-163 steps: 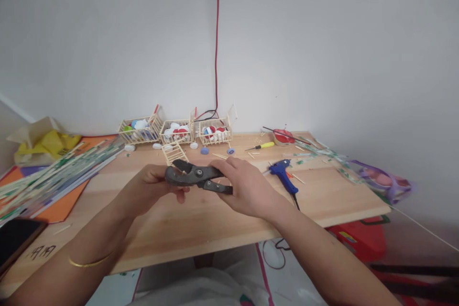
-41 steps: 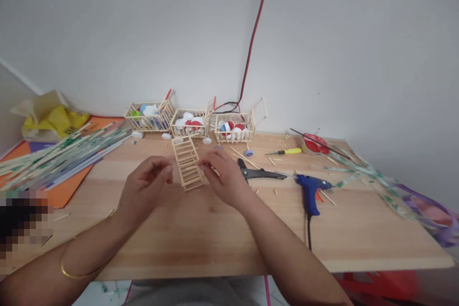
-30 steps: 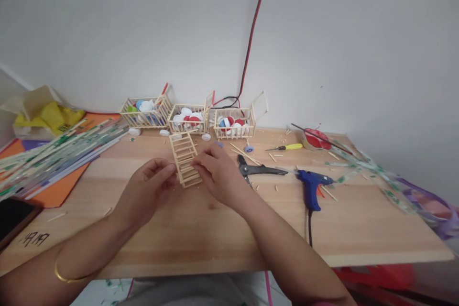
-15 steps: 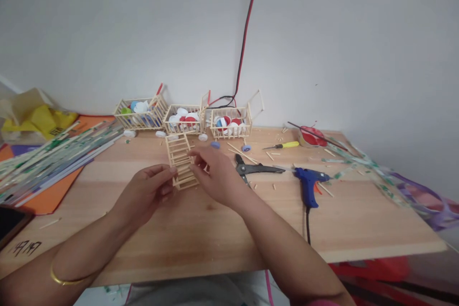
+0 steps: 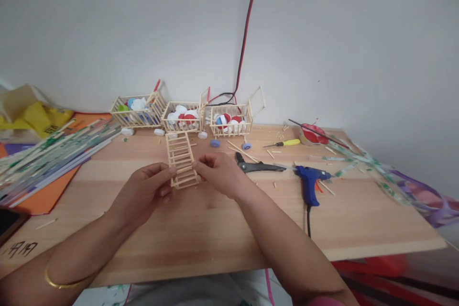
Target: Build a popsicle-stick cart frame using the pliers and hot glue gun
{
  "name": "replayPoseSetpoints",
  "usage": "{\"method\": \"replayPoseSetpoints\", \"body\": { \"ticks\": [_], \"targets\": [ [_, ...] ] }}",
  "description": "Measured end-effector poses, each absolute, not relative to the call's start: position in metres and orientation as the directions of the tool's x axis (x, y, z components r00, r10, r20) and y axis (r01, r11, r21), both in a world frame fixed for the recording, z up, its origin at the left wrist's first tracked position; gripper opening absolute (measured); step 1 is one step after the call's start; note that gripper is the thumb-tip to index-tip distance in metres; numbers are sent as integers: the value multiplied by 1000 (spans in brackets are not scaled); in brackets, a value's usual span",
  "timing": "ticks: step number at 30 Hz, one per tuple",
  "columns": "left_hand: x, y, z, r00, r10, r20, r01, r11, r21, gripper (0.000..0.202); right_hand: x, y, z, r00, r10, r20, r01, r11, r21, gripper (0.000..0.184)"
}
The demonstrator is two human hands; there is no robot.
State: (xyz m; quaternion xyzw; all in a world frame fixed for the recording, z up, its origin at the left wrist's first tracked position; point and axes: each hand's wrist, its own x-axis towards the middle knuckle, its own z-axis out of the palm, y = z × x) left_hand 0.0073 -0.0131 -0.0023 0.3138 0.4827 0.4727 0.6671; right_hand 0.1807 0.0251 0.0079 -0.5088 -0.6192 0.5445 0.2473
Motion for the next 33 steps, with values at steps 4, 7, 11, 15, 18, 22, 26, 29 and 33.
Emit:
{"method": "replayPoseSetpoints", "body": {
  "ticks": [4, 7, 11, 15, 18, 22, 26, 29, 33],
  "targets": [
    [6, -14, -2, 86, 940, -332, -317, 341, 885, 25, 181, 27, 3, -395, 871, -292, 215, -221, -951, 26],
    [5, -14, -1, 94, 936, -339, -324, 350, 879, 23, 181, 29, 3, -455, 832, -316, 90, -310, -946, 26],
    [5, -14, -1, 114, 928, -354, -348, 372, 861, 21, 180, 29, 5, -477, 820, -317, 57, -331, -942, 26],
    [6, -14, -1, 131, 925, -357, -367, 379, 849, 22, 181, 29, 4, -474, 820, -321, 71, -328, -942, 26],
    [6, -14, -1, 139, 923, -359, -370, 385, 846, 23, 183, 29, 3, -468, 827, -310, 97, -301, -949, 28],
    [5, -15, -2, 139, 928, -346, -348, 373, 860, 24, 183, 29, 1, -448, 846, -290, 143, -252, -957, 29],
    [4, -15, -2, 136, 927, -350, -311, 375, 873, 25, 183, 28, 1, -416, 864, -284, 184, -226, -956, 27],
    [5, -15, -1, 123, 920, -371, -292, 391, 873, 24, 183, 28, 1, -423, 862, -281, 195, -216, -957, 24],
    [6, -15, 0, 96, 923, -372, -284, 384, 879, 23, 185, 30, -3, -407, 875, -261, 254, -166, -953, 24]
  ]
}}
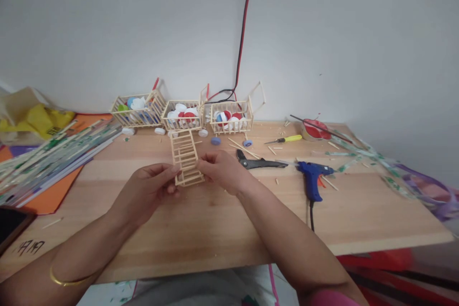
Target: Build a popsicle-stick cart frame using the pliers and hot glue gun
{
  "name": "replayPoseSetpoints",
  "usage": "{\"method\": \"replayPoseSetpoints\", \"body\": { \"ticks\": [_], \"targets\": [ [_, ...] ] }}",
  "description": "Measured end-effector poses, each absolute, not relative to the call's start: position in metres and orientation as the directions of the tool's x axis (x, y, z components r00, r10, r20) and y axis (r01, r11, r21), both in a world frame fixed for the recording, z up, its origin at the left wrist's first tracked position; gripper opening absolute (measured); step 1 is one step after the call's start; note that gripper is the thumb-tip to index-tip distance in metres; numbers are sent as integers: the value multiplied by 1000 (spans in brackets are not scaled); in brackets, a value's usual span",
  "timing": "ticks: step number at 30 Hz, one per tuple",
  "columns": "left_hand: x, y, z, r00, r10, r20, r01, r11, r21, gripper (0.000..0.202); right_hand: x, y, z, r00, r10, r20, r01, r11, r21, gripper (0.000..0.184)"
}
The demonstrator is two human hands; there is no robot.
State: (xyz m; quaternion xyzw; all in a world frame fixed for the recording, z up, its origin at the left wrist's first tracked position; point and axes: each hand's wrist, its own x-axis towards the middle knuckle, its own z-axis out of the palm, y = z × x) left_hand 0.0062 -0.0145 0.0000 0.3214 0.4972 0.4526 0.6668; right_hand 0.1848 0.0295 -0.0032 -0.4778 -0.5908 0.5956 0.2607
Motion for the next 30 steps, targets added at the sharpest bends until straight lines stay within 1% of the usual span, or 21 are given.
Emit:
{"method": "replayPoseSetpoints", "body": {
  "ticks": [4, 12, 16, 22, 30],
  "targets": [
    [7, -14, 2, 78, 927, -366, -273, 373, 887, 24, 184, 30, -5, -415, 875, -249, 256, -150, -955, 25],
    [6, -10, 4, 10, 940, -341, -205, 335, 919, 26, 175, 28, 2, -409, 882, -233, 155, -184, -971, 29],
    [4, -8, 2, 44, 943, -331, -228, 332, 915, 24, 173, 28, -1, -401, 887, -229, 108, -202, -973, 30],
    [2, -7, 1, 98, 938, -334, -267, 348, 899, 26, 174, 29, -3, -406, 886, -224, 107, -198, -974, 30],
    [2, -6, 1, 98, 938, -333, -243, 347, 906, 25, 176, 29, -6, -428, 883, -195, 114, -161, -980, 27]
  ]
}}
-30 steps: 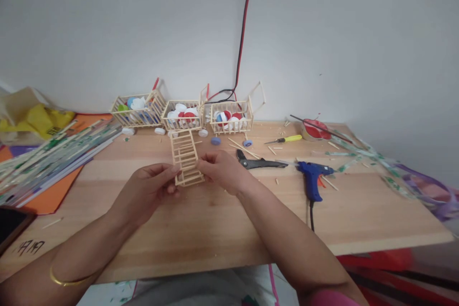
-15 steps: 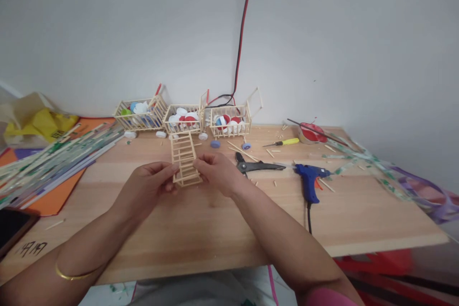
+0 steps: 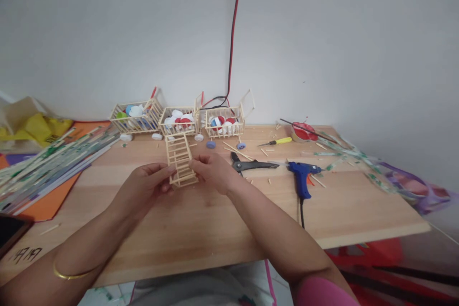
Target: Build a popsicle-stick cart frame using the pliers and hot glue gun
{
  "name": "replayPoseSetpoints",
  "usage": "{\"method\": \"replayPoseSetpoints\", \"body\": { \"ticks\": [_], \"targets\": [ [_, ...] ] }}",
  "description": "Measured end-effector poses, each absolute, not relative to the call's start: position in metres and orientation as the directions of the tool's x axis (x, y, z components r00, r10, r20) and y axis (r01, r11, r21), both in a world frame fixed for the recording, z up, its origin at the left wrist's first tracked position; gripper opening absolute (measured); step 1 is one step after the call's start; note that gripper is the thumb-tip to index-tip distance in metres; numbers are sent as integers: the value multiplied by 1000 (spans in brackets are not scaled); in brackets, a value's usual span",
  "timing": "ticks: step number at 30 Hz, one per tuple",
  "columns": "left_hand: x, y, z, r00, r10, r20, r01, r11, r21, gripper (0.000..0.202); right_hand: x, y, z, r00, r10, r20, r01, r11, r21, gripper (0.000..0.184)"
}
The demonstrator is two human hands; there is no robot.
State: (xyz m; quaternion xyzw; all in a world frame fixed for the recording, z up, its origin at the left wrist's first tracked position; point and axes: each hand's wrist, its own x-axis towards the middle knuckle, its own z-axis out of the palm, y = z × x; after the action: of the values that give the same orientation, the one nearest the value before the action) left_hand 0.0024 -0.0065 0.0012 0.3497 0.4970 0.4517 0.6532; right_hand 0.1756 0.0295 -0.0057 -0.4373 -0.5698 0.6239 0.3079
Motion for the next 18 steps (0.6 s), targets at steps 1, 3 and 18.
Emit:
{"method": "replayPoseSetpoints", "body": {
  "ticks": [1, 3, 18],
  "targets": [
    [2, -6, 1, 99, 938, -333, -237, 347, 907, 25, 176, 29, -5, -431, 882, -191, 107, -160, -981, 27],
    [2, -6, 1, 97, 937, -337, -231, 350, 908, 26, 176, 29, -5, -440, 879, -184, 90, -161, -983, 29],
    [-2, -3, 0, 112, 937, -331, -206, 348, 915, 22, 221, -9, 69, -240, 966, 94, 601, 223, -768, 41]
  ]
}}
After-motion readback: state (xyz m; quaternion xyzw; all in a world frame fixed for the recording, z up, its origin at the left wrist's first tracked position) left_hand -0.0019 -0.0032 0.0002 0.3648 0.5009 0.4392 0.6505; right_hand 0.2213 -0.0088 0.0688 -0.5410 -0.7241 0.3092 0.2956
